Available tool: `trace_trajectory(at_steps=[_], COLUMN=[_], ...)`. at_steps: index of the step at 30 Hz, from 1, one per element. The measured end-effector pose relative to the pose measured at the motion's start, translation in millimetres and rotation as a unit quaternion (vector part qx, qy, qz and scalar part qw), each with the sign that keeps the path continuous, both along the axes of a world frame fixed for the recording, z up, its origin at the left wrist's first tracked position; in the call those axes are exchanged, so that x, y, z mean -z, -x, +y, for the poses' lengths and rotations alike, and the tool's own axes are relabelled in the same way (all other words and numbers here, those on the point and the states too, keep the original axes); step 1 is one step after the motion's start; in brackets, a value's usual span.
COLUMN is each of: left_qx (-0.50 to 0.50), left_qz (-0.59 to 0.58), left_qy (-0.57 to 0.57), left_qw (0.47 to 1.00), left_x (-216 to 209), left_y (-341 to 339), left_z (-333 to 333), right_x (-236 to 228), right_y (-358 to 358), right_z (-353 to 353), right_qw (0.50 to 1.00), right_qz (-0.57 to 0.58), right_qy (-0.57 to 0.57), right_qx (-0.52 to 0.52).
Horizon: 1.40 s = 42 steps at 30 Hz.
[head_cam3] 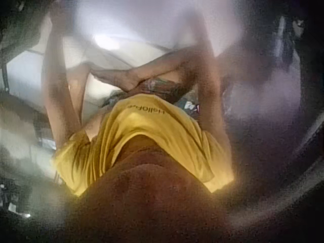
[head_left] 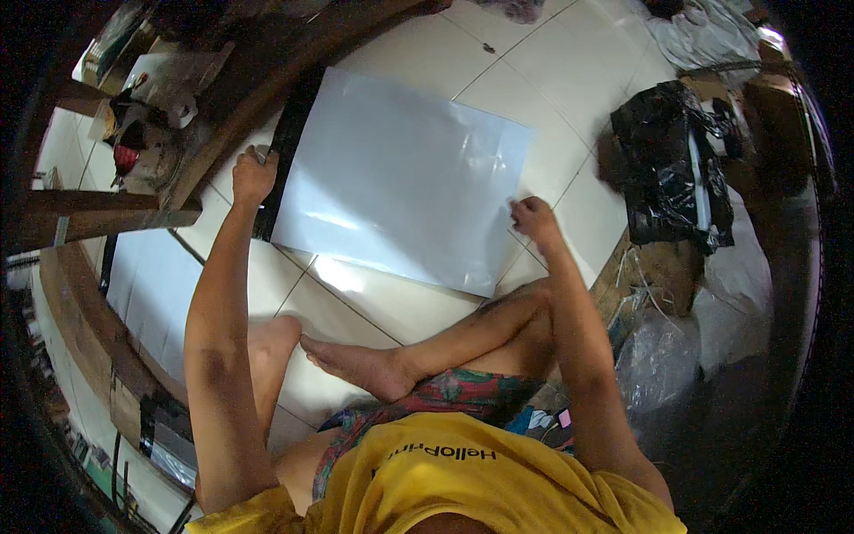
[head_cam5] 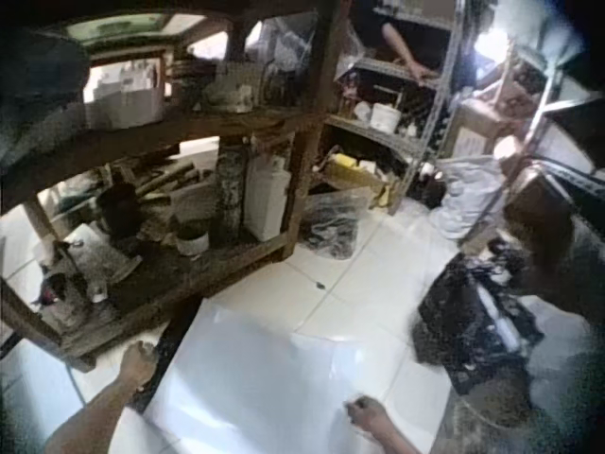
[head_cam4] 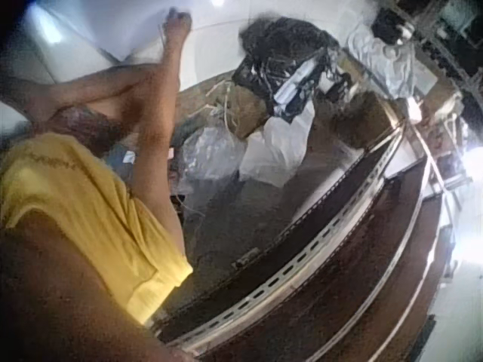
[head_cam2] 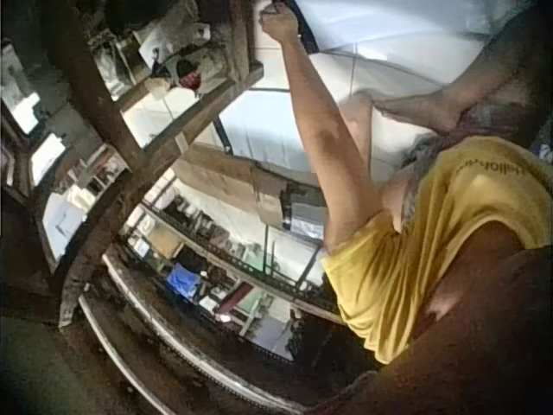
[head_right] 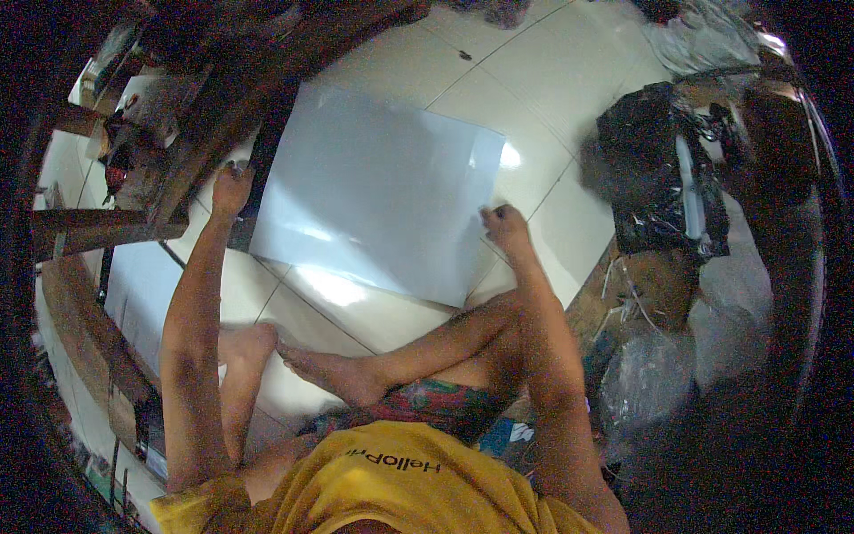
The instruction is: The person sits on the floor and repeatedly pulls white poly mailers from a cylindrical container, flattens them on the floor, and stacks them. The person handles the mailers one at a time, smoothing and folding them before placing them in a growing pile.
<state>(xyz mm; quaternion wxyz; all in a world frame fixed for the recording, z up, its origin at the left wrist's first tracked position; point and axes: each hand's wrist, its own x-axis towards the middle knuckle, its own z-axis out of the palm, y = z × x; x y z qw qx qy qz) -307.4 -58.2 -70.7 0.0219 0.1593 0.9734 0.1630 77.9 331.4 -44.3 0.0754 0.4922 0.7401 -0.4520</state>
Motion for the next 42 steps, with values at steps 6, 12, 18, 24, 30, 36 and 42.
trace_trajectory(at_steps=[6,12,18,24,30,36,42], left_qx=[0.047,0.098,0.098,0.097,0.022,0.013,-0.039], left_qz=[-0.057,-0.024,-0.071,-0.061,-0.165,-0.169,-0.316], left_qy=[0.067,0.074,0.123,0.101,-0.074,-0.008,-0.203], left_qw=[0.995,0.992,0.985,0.988,0.983,0.986,0.926], left_x=[19.5,51.0,89.9,88.6,84.3,68.8,-42.1], left_y=[10.6,28.8,57.5,60.0,53.6,44.8,-39.0], left_z=[25.5,11.9,5.9,16.0,17.4,12.6,10.5], right_x=[-8.1,23.0,39.6,37.0,15.7,6.7,4.8], right_y=[10.0,3.4,9.7,13.6,20.7,29.3,23.4], right_z=[-29.9,-14.5,-29.6,-28.0,-40.4,-55.7,4.8], right_qw=[0.986,0.992,0.993,0.992,0.976,0.954,0.965], right_qz=[-0.054,-0.036,0.034,0.019,0.125,0.222,0.260], right_qy=[-0.142,-0.114,-0.100,-0.112,0.053,0.103,0.013], right_qx=[-0.066,-0.041,0.052,0.055,0.171,0.171,0.000])
